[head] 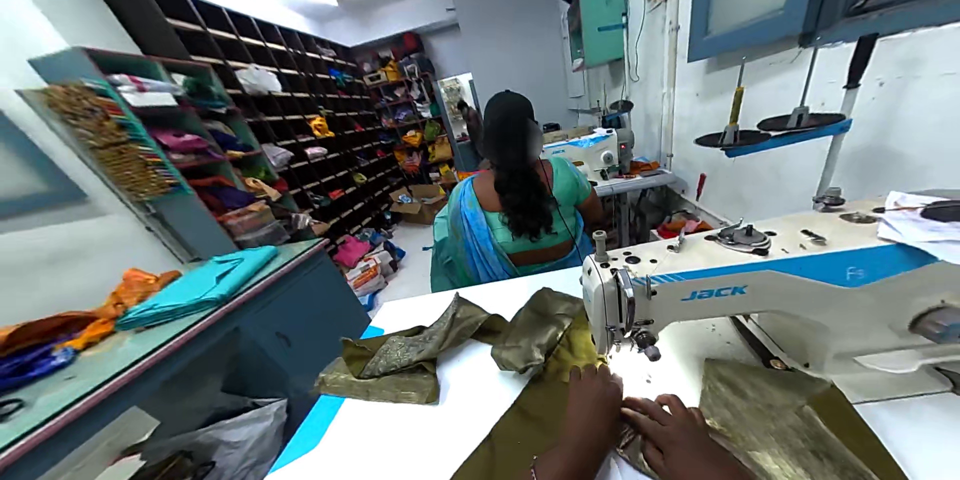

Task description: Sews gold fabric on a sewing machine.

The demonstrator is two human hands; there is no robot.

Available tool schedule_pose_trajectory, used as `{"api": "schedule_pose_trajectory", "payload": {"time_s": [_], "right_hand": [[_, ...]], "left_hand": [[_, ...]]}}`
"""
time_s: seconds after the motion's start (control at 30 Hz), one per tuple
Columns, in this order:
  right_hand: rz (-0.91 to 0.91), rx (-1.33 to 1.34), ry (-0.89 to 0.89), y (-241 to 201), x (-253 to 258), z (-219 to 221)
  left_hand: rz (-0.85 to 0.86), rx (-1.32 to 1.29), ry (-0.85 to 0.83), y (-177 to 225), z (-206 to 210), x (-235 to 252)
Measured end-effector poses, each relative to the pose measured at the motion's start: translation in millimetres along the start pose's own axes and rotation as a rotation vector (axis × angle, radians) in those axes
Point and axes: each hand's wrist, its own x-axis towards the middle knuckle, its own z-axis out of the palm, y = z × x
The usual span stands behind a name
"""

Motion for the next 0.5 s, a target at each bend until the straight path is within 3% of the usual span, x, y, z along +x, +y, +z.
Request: {"api": "schedule_pose_trajectory", "payload": {"time_s": [0.1,0.2,0.33,0.5], "right_hand": [[0.006,0.027,-0.006,3.5,0.4,1.5],[-0.022,0.090,-0.218,12.3,2.5,-23.4],[-0.160,0.034,-0.326,34.3,-4.1,-54.6],[-0.197,0.045,-0.248,43.8,-19.3,-33.3]], "left_hand": [[-0.106,-0.015,-0.015,0.9,-6.2,-15.5],[-0.184,0.002,-0.018,-7.8,-14.8,-32.5],[-0.153,-0.008,0.064,-30.5,-22.6,-43.5],[-0.090,-0.283,0.228,-47.2,-10.4,-32.1]]}}
